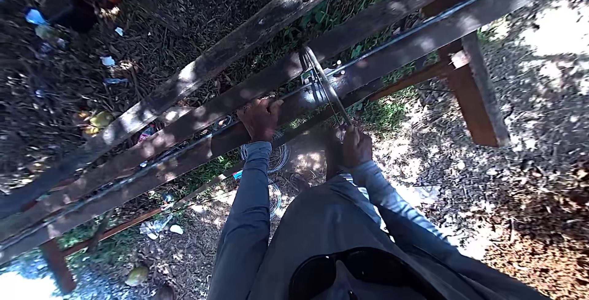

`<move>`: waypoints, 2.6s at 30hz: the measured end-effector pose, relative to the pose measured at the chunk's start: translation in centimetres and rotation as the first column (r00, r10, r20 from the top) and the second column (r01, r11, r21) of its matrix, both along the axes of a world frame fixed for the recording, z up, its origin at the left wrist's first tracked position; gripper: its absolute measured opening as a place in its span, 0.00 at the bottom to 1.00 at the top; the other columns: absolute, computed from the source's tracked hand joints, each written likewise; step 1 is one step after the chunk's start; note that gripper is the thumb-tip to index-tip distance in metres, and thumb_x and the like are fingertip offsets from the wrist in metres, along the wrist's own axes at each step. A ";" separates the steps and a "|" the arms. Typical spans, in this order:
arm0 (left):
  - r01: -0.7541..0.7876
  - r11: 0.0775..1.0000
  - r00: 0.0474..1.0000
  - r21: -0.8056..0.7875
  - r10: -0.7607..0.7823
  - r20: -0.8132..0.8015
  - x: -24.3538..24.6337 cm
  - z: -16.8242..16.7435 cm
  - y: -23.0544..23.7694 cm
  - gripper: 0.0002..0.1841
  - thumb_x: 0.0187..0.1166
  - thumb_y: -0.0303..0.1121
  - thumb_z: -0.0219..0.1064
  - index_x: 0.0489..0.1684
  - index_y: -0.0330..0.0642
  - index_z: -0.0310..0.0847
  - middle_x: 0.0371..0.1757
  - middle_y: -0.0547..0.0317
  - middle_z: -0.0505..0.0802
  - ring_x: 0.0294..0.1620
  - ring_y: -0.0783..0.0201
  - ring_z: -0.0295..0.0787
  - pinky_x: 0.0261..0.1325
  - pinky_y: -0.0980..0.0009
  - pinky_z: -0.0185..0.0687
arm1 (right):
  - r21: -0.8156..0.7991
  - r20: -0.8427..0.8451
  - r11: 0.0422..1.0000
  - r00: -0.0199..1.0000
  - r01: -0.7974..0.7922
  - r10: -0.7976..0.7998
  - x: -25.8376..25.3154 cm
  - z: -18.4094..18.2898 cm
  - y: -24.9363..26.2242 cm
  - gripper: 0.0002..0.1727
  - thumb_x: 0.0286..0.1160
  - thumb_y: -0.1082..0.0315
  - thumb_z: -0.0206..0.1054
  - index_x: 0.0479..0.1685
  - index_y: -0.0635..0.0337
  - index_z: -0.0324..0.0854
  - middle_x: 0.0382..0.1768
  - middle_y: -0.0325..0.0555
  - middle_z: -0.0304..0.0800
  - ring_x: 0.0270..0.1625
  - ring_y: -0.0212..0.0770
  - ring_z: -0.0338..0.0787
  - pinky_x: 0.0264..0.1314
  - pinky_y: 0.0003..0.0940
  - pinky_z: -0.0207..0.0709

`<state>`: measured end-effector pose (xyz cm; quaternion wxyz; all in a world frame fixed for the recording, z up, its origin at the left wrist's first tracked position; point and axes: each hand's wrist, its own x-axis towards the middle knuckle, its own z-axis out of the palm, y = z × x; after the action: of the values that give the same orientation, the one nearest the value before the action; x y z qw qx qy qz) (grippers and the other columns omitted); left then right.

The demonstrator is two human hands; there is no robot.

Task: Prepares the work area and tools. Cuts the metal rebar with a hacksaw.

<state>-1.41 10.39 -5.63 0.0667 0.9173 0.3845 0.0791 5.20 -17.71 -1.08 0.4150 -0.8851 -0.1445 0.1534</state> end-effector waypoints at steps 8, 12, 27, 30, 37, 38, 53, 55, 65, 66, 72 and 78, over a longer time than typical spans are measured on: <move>0.002 0.999 1.000 0.044 -0.001 -0.013 -0.1 0.0 0.0 0.33 0.79 0.75 0.47 0.41 0.62 0.90 0.39 0.64 0.92 0.48 0.56 0.88 0.64 0.42 0.69 | 0.111 0.001 0.994 1.000 -0.013 0.013 3.4 -1.2 4.5 0.43 0.91 0.36 0.31 0.35 0.62 0.84 0.20 0.50 0.79 0.25 0.49 0.83 0.31 0.57 0.78; 0.009 0.999 1.000 0.041 -0.010 0.014 -0.2 -0.1 -0.1 0.33 0.79 0.74 0.48 0.39 0.60 0.90 0.37 0.62 0.91 0.46 0.54 0.87 0.65 0.40 0.69 | 0.139 -0.052 0.990 0.999 0.021 -0.013 -3.0 -3.3 -5.0 0.46 0.87 0.32 0.29 0.28 0.60 0.82 0.14 0.40 0.74 0.18 0.37 0.77 0.23 0.45 0.76; 0.000 0.999 1.000 0.039 0.000 0.012 -0.2 -0.2 0.0 0.32 0.79 0.75 0.48 0.40 0.62 0.90 0.39 0.65 0.93 0.49 0.57 0.88 0.68 0.42 0.67 | 0.075 0.008 0.997 1.000 -0.028 0.027 1.6 -1.9 2.5 0.45 0.90 0.35 0.26 0.35 0.62 0.82 0.19 0.50 0.78 0.23 0.49 0.82 0.29 0.57 0.79; 0.001 0.999 0.999 0.046 -0.003 0.035 -0.4 -0.2 -0.2 0.32 0.78 0.75 0.50 0.38 0.60 0.90 0.37 0.64 0.91 0.47 0.56 0.87 0.67 0.42 0.68 | 0.121 -0.030 0.993 1.000 -0.002 0.006 -2.9 -2.7 -4.3 0.45 0.88 0.34 0.29 0.31 0.60 0.83 0.15 0.42 0.76 0.19 0.40 0.79 0.25 0.48 0.77; 0.000 0.999 1.000 0.038 0.000 0.005 -0.3 -0.2 0.0 0.31 0.79 0.74 0.51 0.42 0.62 0.91 0.40 0.66 0.93 0.50 0.56 0.88 0.70 0.41 0.68 | -0.046 -0.048 0.999 0.999 -0.013 0.011 2.9 0.4 3.9 0.41 0.90 0.39 0.34 0.29 0.63 0.81 0.20 0.51 0.79 0.26 0.50 0.84 0.32 0.57 0.78; -0.002 0.999 1.000 0.037 0.002 -0.001 -0.4 -0.2 -0.1 0.31 0.79 0.74 0.50 0.43 0.62 0.91 0.40 0.66 0.93 0.50 0.56 0.88 0.69 0.41 0.69 | -0.029 -0.057 1.000 0.998 -0.001 -0.001 4.6 0.1 6.1 0.41 0.91 0.39 0.35 0.30 0.64 0.82 0.22 0.52 0.80 0.29 0.52 0.85 0.35 0.59 0.78; 0.002 0.999 1.000 0.045 -0.002 -0.010 -0.1 -0.1 0.1 0.32 0.79 0.74 0.49 0.41 0.60 0.91 0.41 0.65 0.94 0.49 0.56 0.88 0.66 0.44 0.69 | 0.028 -0.028 1.000 1.000 0.007 -0.006 -0.9 -0.1 -1.8 0.42 0.89 0.37 0.33 0.31 0.64 0.83 0.15 0.43 0.74 0.20 0.40 0.77 0.27 0.48 0.75; 0.000 1.000 1.000 0.031 0.000 -0.027 -0.1 -0.3 0.0 0.32 0.80 0.74 0.49 0.42 0.61 0.91 0.41 0.66 0.94 0.50 0.57 0.88 0.66 0.44 0.69 | -0.017 0.004 1.000 1.000 0.005 -0.005 2.6 -0.9 3.4 0.41 0.91 0.41 0.34 0.27 0.65 0.81 0.18 0.51 0.78 0.25 0.50 0.83 0.31 0.56 0.78; -0.011 0.999 1.000 0.051 0.012 -0.014 -0.3 -0.2 -0.2 0.32 0.80 0.74 0.48 0.42 0.63 0.91 0.41 0.66 0.94 0.50 0.57 0.88 0.65 0.44 0.69 | 0.137 0.046 0.990 0.999 0.017 -0.024 5.3 -1.9 6.9 0.41 0.92 0.38 0.33 0.24 0.60 0.79 0.17 0.47 0.75 0.24 0.47 0.81 0.31 0.54 0.76; -0.010 0.998 1.000 0.055 0.011 -0.011 -0.4 -0.2 -0.2 0.32 0.79 0.74 0.48 0.43 0.63 0.91 0.42 0.66 0.94 0.51 0.57 0.88 0.65 0.44 0.69 | 0.131 0.042 0.991 0.999 0.005 -0.011 4.5 -1.9 5.8 0.41 0.92 0.38 0.33 0.27 0.61 0.80 0.17 0.48 0.75 0.24 0.48 0.81 0.31 0.55 0.76; -0.005 1.000 1.000 0.023 0.006 -0.024 -0.3 -0.1 -0.2 0.33 0.79 0.75 0.48 0.43 0.62 0.91 0.41 0.63 0.93 0.50 0.54 0.88 0.66 0.42 0.68 | 0.110 -0.013 0.994 1.000 -0.002 0.003 -3.5 -1.6 -6.3 0.44 0.91 0.37 0.30 0.39 0.62 0.87 0.15 0.40 0.74 0.18 0.36 0.76 0.25 0.44 0.76; -0.004 0.999 1.000 0.039 0.005 -0.024 0.0 -0.2 0.0 0.33 0.79 0.75 0.48 0.42 0.61 0.91 0.41 0.64 0.93 0.50 0.55 0.88 0.65 0.42 0.69 | -0.003 -0.033 1.000 0.999 -0.015 0.015 2.4 0.7 3.1 0.42 0.89 0.35 0.34 0.22 0.61 0.76 0.15 0.46 0.73 0.20 0.45 0.79 0.25 0.53 0.75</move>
<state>-1.45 10.41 -5.78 0.0437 0.9185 0.3856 0.0755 7.63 -14.59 -0.39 0.4149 -0.8819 -0.1439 0.1713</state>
